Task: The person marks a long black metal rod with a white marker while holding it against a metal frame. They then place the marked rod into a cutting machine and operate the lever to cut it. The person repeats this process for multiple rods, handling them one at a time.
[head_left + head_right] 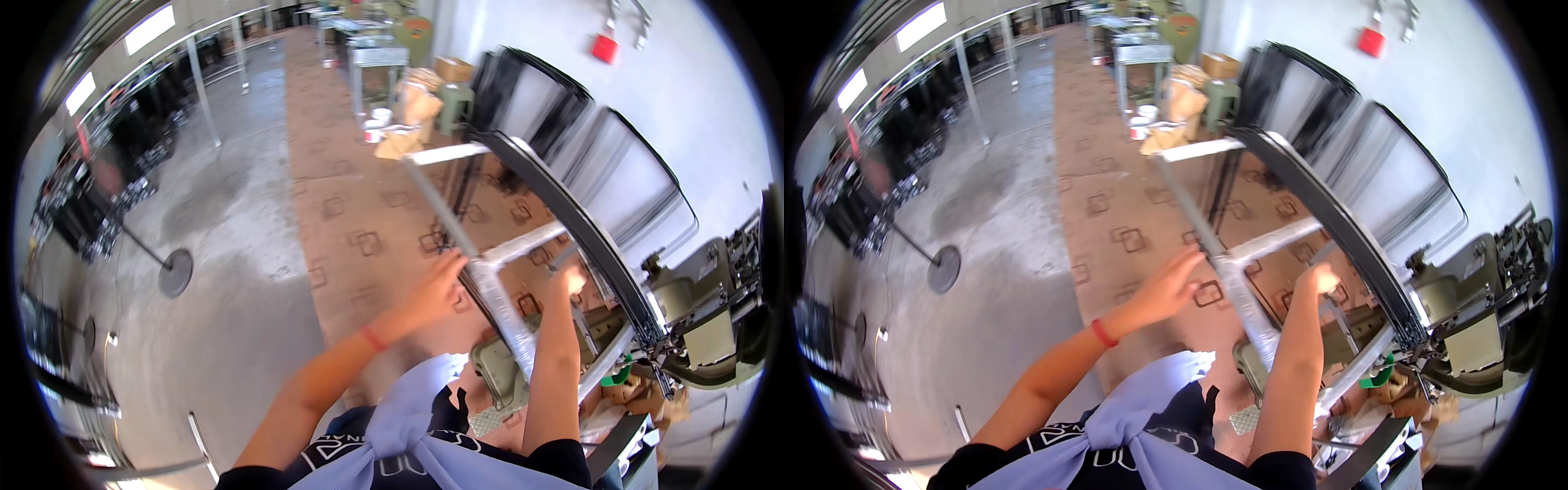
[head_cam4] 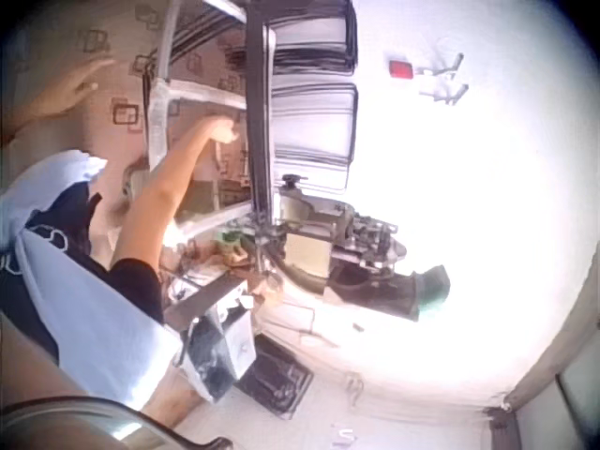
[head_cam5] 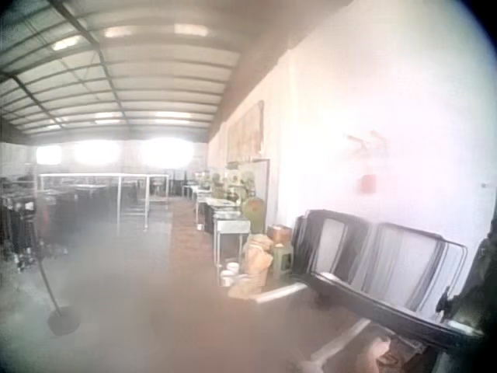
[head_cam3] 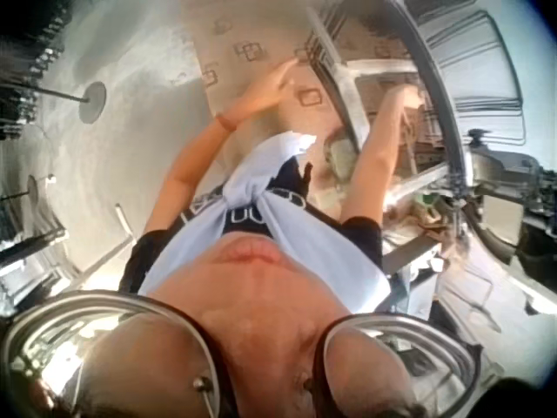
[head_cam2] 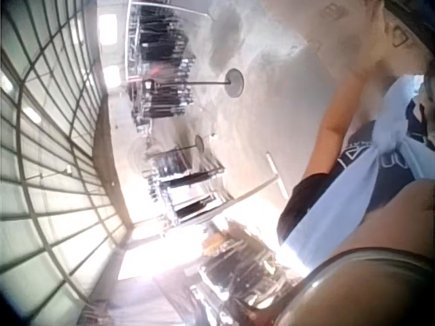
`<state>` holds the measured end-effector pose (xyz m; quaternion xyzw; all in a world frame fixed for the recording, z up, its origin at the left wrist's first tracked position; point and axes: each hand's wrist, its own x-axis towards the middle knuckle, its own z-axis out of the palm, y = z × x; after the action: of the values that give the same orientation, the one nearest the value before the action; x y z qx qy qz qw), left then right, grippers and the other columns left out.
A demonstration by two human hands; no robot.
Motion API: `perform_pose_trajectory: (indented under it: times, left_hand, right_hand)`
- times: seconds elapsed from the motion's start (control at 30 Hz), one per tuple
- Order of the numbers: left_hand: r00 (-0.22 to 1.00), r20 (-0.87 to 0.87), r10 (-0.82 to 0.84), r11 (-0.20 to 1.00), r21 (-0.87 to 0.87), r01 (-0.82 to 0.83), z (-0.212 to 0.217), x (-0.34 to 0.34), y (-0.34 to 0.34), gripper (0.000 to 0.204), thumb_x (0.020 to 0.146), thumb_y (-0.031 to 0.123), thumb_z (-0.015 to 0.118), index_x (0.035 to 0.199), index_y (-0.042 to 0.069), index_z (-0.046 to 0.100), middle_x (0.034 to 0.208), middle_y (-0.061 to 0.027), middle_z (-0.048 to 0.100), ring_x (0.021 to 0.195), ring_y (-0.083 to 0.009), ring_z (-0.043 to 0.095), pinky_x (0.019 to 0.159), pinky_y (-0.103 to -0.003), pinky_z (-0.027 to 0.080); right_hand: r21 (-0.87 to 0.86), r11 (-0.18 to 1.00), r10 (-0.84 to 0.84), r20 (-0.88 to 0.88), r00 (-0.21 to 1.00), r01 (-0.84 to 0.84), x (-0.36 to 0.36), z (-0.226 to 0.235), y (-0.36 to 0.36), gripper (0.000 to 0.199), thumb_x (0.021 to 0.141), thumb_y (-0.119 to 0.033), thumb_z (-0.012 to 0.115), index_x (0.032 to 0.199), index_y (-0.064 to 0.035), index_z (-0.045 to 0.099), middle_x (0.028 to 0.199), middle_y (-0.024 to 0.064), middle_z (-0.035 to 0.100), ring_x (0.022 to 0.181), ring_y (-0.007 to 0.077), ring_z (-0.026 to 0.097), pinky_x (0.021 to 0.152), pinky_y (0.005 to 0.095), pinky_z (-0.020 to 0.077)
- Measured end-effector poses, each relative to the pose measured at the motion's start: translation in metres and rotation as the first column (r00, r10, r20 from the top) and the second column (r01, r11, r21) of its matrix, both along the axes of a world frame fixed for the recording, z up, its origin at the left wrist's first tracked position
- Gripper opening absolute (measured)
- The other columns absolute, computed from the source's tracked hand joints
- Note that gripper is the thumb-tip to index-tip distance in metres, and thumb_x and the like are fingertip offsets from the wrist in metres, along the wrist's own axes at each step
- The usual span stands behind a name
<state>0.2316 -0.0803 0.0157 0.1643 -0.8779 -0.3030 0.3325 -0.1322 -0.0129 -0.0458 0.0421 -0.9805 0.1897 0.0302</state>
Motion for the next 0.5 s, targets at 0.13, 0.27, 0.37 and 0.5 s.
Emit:
perform_pose_trajectory:
  times: [0.13,0.27,0.37,0.5]
  left_hand:
    - [0.918,-0.012,0.397,0.859,0.358,-0.367,-0.004,0.223,0.043,0.04,0.088,0.011,0.048,0.126,0.001,0.041,0.128,-0.0182,0.044,0.122,-0.0297,0.04,0.1,-0.036,0.032]
    - [0.65,-0.13,0.749,0.556,0.657,-0.509,-0.011,0.362,0.126,0.036,0.09,0.013,0.046,0.124,0.0,0.044,0.124,-0.0135,0.05,0.119,-0.0233,0.044,0.099,-0.033,0.033]
    - [0.393,-0.348,0.851,0.495,0.782,-0.38,0.01,0.445,0.171,0.038,0.092,0.021,0.046,0.125,0.001,0.044,0.124,-0.0083,0.05,0.117,-0.0194,0.045,0.101,-0.032,0.031]
    - [-0.081,-0.578,0.812,0.554,0.807,-0.204,0.044,0.541,0.229,0.045,0.092,0.029,0.046,0.127,0.002,0.041,0.127,-0.0087,0.048,0.119,-0.0188,0.043,0.103,-0.034,0.031]
  right_hand:
    - [-0.984,-0.172,0.393,-0.114,0.912,-0.049,0.201,0.091,-0.061,0.031,0.085,-0.01,0.05,0.116,-0.0007,0.051,0.104,0.0116,0.057,0.093,0.0202,0.055,0.086,0.0342,0.0409]
    - [-0.972,-0.234,0.971,-0.234,0.047,-0.006,0.489,0.109,-0.025,0.045,0.088,-0.023,0.053,0.126,-0.0017,0.042,0.117,0.0102,0.054,0.107,0.0203,0.052,0.094,0.0359,0.0387]
    - [-0.965,0.032,0.799,-0.132,-0.586,0.261,0.643,0.093,0.001,0.059,0.091,-0.032,0.044,0.133,0.0054,0.028,0.135,0.0225,0.035,0.125,0.0325,0.035,0.105,0.0425,0.026]
    - [-0.812,0.459,0.374,-0.19,-0.908,0.359,0.81,0.126,0.055,0.069,0.092,-0.043,0.037,0.135,0.0075,0.018,0.14,0.0249,0.021,0.131,0.0326,0.022,0.109,0.0397,0.0193]
